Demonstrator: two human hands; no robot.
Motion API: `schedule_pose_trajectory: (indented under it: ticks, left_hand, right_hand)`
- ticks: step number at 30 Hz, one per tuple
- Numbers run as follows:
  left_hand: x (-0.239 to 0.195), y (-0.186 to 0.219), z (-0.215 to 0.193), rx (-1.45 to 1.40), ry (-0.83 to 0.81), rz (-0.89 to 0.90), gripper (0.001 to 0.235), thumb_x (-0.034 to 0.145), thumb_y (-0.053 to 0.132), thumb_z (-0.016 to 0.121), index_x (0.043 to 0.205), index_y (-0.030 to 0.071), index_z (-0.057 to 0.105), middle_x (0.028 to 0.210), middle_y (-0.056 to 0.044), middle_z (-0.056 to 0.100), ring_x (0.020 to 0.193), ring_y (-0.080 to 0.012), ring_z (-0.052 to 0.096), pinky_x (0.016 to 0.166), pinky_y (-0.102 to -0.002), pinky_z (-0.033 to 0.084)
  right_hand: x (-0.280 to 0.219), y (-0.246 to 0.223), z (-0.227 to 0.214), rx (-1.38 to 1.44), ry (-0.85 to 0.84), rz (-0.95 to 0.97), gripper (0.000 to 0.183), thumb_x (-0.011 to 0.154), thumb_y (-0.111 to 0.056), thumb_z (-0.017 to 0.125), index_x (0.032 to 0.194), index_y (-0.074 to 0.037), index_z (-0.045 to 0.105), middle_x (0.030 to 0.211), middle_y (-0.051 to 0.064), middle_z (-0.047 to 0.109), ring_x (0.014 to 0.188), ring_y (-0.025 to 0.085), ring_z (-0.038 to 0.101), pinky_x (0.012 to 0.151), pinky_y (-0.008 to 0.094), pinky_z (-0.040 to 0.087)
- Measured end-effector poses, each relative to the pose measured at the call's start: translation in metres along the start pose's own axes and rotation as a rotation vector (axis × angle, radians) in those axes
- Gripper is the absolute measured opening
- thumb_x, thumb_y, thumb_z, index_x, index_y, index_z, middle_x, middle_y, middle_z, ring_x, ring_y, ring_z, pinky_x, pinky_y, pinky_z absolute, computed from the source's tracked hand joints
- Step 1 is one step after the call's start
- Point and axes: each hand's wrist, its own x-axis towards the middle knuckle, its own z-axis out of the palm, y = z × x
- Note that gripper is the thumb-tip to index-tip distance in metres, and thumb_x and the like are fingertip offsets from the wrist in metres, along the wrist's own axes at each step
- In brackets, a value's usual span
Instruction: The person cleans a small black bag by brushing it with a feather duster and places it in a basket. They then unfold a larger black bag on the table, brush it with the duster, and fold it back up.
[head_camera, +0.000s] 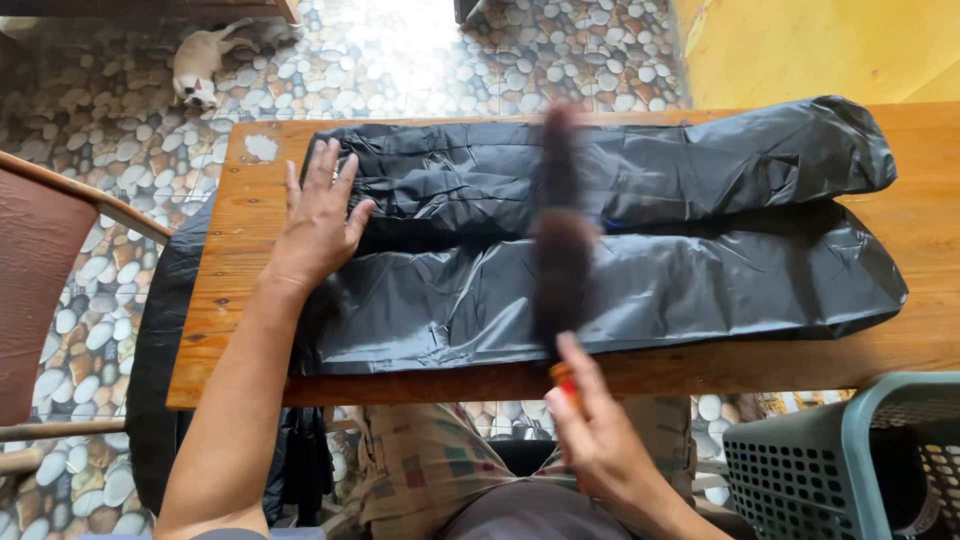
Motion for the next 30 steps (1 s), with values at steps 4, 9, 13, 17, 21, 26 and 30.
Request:
schedule_pose_trajectory:
  ticks: [4, 9, 13, 17, 21, 26, 30]
  left_hand:
    - [-0.002, 0.045, -0.032, 0.176, 0.016, -0.085, 0.063, 0.105, 0.021, 0.043, 0.16, -0.003, 0.024, 0.169, -0.023, 0.019, 0.158, -0.0335, 0.012, 0.125, -0.059, 0.0]
    - [-0.047, 0.13, -0.076, 0.222, 0.047, 0.241, 0.063, 0.095, 0.043, 0.068, 0.139, 0.0, 0.057, 0.132, -0.02, 0.064, 0.124, -0.0353, 0.058, 0.112, -0.052, 0.04]
    - [-0.077, 0.156, -0.049, 0.072, -0.278, 0.449, 0.079, 0.08, 0.058, 0.077, 0.133, 0.003, 0.057, 0.136, -0.02, 0.055, 0.131, -0.0339, 0.05, 0.119, -0.054, 0.028]
    - [-0.062, 0.174, -0.063, 0.152, -0.022, 0.554, 0.011, 0.092, -0.001, 0.061, 0.088, 0.01, 0.063, 0.08, -0.006, 0.062, 0.071, -0.0236, 0.06, 0.092, -0.041, 0.051]
    - [-0.032, 0.176, -0.084, 0.175, -0.033, 0.506, 0.017, 0.082, -0.005, 0.072, 0.089, 0.008, 0.064, 0.081, -0.008, 0.071, 0.065, -0.0204, 0.064, 0.071, -0.036, 0.055]
    - [0.035, 0.153, -0.088, 0.274, 0.181, 0.388, 0.029, 0.104, 0.02, 0.069, 0.078, 0.012, 0.058, 0.066, -0.003, 0.062, 0.054, -0.0258, 0.055, 0.07, -0.046, 0.052]
    - [0.092, 0.112, -0.055, 0.436, 0.202, 0.268, 0.021, 0.103, 0.023, 0.071, 0.087, 0.01, 0.07, 0.08, -0.007, 0.073, 0.067, -0.0277, 0.067, 0.082, -0.042, 0.052]
  right_hand:
    - [-0.018, -0.003, -0.012, 0.361, -0.282, -0.088, 0.066, 0.098, -0.014, 0.055, 0.162, -0.021, 0.038, 0.058, -0.001, 0.044, 0.043, 0.009, 0.037, 0.039, 0.025, 0.032]
    - [-0.007, 0.017, -0.066, 0.288, 0.279, -0.464, 0.066, 0.096, -0.01, 0.054, 0.16, -0.016, 0.037, 0.073, 0.007, 0.057, 0.045, 0.011, 0.048, 0.047, 0.022, 0.044]
    - [-0.014, -0.01, -0.092, 0.326, 0.503, -0.423, 0.054, 0.103, -0.01, 0.046, 0.156, -0.012, 0.04, 0.088, 0.007, 0.047, 0.048, 0.014, 0.042, 0.047, 0.025, 0.036]
    - [-0.024, -0.01, -0.1, 0.322, 0.507, -0.438, 0.055, 0.103, -0.014, 0.045, 0.158, -0.007, 0.04, 0.086, 0.008, 0.045, 0.048, 0.014, 0.041, 0.049, 0.025, 0.035]
    - [-0.035, -0.017, -0.106, 0.315, 0.524, -0.446, 0.052, 0.103, -0.011, 0.044, 0.155, -0.002, 0.041, 0.088, 0.011, 0.047, 0.049, 0.016, 0.04, 0.05, 0.026, 0.035]
    - [-0.042, -0.02, -0.111, 0.284, 0.588, -0.528, 0.059, 0.105, -0.008, 0.04, 0.164, -0.003, 0.037, 0.089, 0.01, 0.045, 0.051, 0.017, 0.04, 0.054, 0.027, 0.038]
    - [-0.044, -0.013, -0.11, 0.287, 0.589, -0.521, 0.062, 0.105, -0.009, 0.041, 0.166, -0.006, 0.037, 0.09, 0.01, 0.047, 0.052, 0.015, 0.041, 0.055, 0.027, 0.039]
